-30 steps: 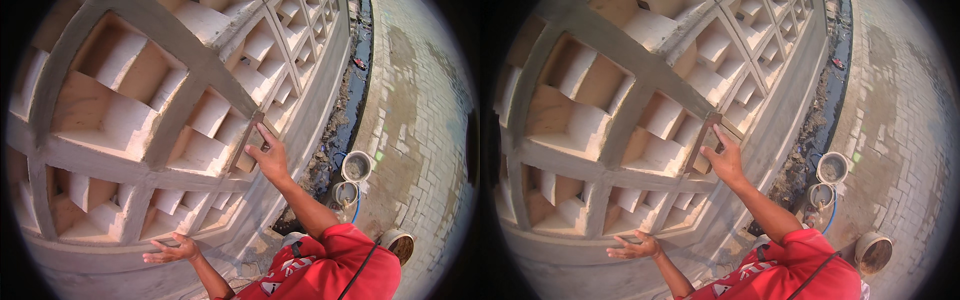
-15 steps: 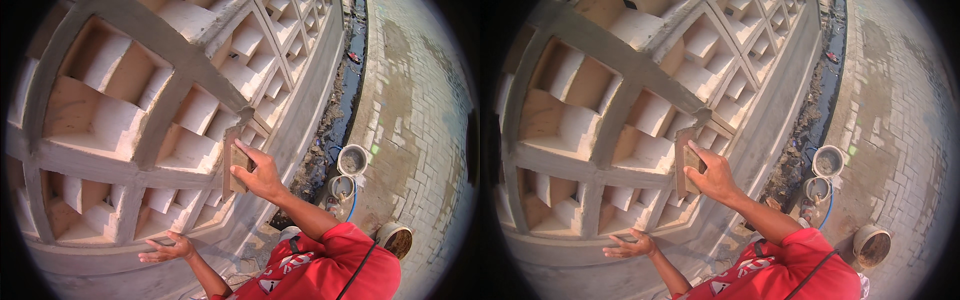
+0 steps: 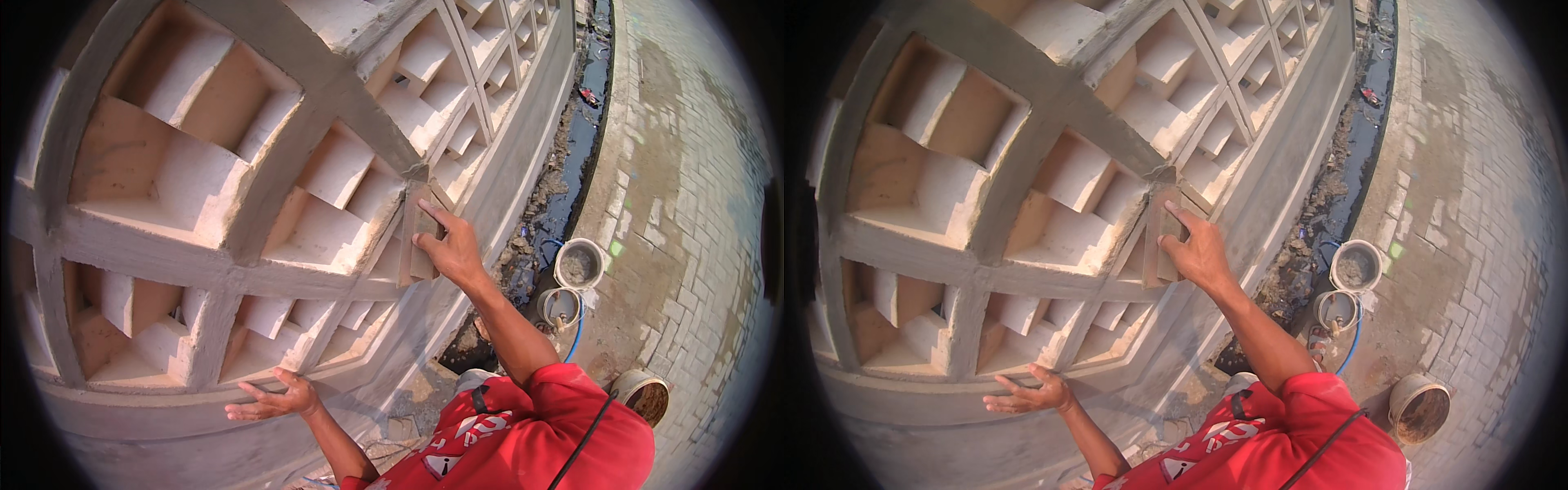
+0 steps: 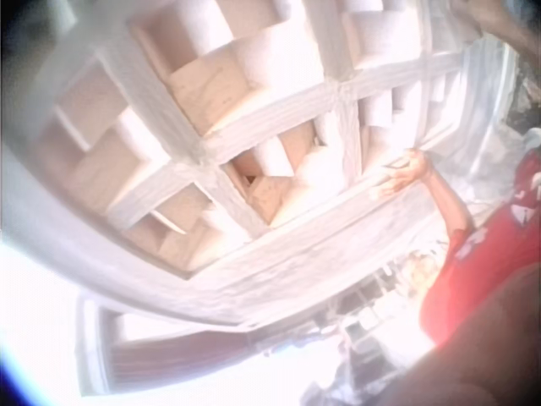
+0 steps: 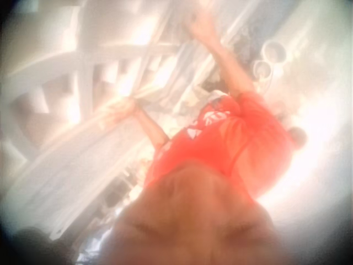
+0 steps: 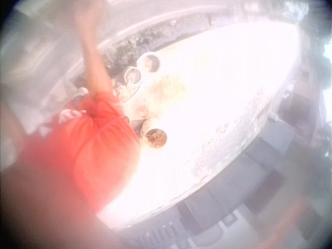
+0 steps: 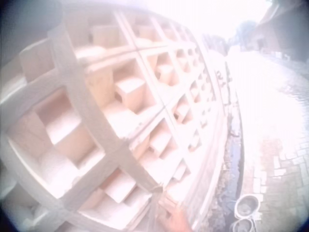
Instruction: The person applies plaster to a decorative lattice wall using a trowel, smoothing the surface and filling gaps. They repeatedly dip the trowel into a bucket to gather more plaster and continue working on the wall's geometric pattern.
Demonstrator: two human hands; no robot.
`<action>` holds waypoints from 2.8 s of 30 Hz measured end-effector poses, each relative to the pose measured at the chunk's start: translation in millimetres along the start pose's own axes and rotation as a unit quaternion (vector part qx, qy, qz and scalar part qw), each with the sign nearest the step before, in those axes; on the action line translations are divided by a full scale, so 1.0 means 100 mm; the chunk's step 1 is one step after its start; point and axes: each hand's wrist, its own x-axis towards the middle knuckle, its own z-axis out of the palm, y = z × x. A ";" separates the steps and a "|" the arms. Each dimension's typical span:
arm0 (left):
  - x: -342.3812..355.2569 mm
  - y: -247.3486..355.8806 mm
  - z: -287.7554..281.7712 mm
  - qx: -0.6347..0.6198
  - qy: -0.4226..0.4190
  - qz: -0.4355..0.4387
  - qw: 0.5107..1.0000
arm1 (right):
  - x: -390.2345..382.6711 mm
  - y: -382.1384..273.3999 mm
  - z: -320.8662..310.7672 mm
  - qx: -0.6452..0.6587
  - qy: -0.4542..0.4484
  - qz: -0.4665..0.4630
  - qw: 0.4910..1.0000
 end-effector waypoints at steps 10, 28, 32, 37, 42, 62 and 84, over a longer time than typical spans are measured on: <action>0.01 0.00 -0.02 0.001 -0.002 -0.003 1.000 | -0.02 0.01 -0.30 0.020 0.012 -0.007 1.000; 0.00 0.00 -0.01 0.012 0.008 -0.008 1.000 | 0.04 -0.17 -0.37 0.008 -0.001 -0.033 0.999; 0.02 0.02 -0.01 0.011 0.006 -0.007 1.000 | 0.26 -0.37 -0.38 -0.021 0.004 -0.043 0.999; 0.02 0.04 0.00 0.007 0.008 -0.013 1.000 | 0.00 -0.33 -0.15 -0.087 -0.028 -0.031 0.995; 0.00 0.01 0.00 0.008 -0.001 -0.008 1.000 | -0.23 0.00 -0.32 0.091 -0.131 0.022 0.987; 0.00 0.03 -0.01 -0.015 -0.007 -0.021 1.000 | -0.14 0.15 -0.41 0.715 -0.228 0.185 0.634; -0.06 0.00 -0.06 -0.040 -0.052 -0.051 0.997 | 0.04 -0.76 0.21 0.440 -0.090 0.277 0.850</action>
